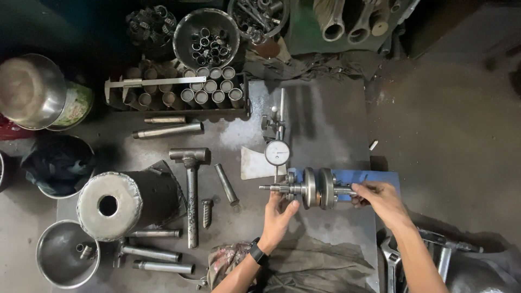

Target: The person assembles a mechanical component by inserting a cylindrical metal rod into a circular part and then attaching a gear-like piece. They repeatedly rotate the assembly to check the fit and alignment of the parts.

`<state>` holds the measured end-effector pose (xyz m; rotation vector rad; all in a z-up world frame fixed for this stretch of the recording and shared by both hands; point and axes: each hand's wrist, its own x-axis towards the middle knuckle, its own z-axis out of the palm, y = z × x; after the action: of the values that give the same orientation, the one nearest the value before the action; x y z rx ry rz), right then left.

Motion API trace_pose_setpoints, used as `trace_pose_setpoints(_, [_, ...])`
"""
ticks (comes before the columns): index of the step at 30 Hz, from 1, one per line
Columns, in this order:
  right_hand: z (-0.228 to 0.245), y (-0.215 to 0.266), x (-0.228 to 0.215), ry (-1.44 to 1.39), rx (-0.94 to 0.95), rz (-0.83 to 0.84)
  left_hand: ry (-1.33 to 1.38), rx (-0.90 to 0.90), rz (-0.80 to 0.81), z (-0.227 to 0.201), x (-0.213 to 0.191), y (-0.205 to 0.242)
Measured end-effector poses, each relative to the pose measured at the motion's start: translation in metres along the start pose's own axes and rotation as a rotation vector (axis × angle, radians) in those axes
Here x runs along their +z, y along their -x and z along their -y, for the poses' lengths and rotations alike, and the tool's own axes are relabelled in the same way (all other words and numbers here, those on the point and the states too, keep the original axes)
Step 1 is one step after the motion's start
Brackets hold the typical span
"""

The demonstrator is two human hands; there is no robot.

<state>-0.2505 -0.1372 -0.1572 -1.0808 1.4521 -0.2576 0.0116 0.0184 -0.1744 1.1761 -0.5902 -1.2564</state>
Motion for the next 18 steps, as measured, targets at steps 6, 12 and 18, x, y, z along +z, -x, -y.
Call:
trace_pose_setpoints(6, [0.0, 0.001, -0.002, 0.004, -0.006, -0.003, -0.01, -0.034, 0.01, 0.0, -0.001, 0.0])
trace_pose_setpoints(12, [0.013, 0.009, 0.001, 0.043, -0.046, -0.005, 0.032, -0.029, 0.011, -0.002, -0.001, 0.0])
trace_pose_setpoints(18, [-0.036, -0.02, -0.013, -0.029, 0.043, -0.072, 0.005, -0.03, 0.003, -0.004, 0.0, 0.0])
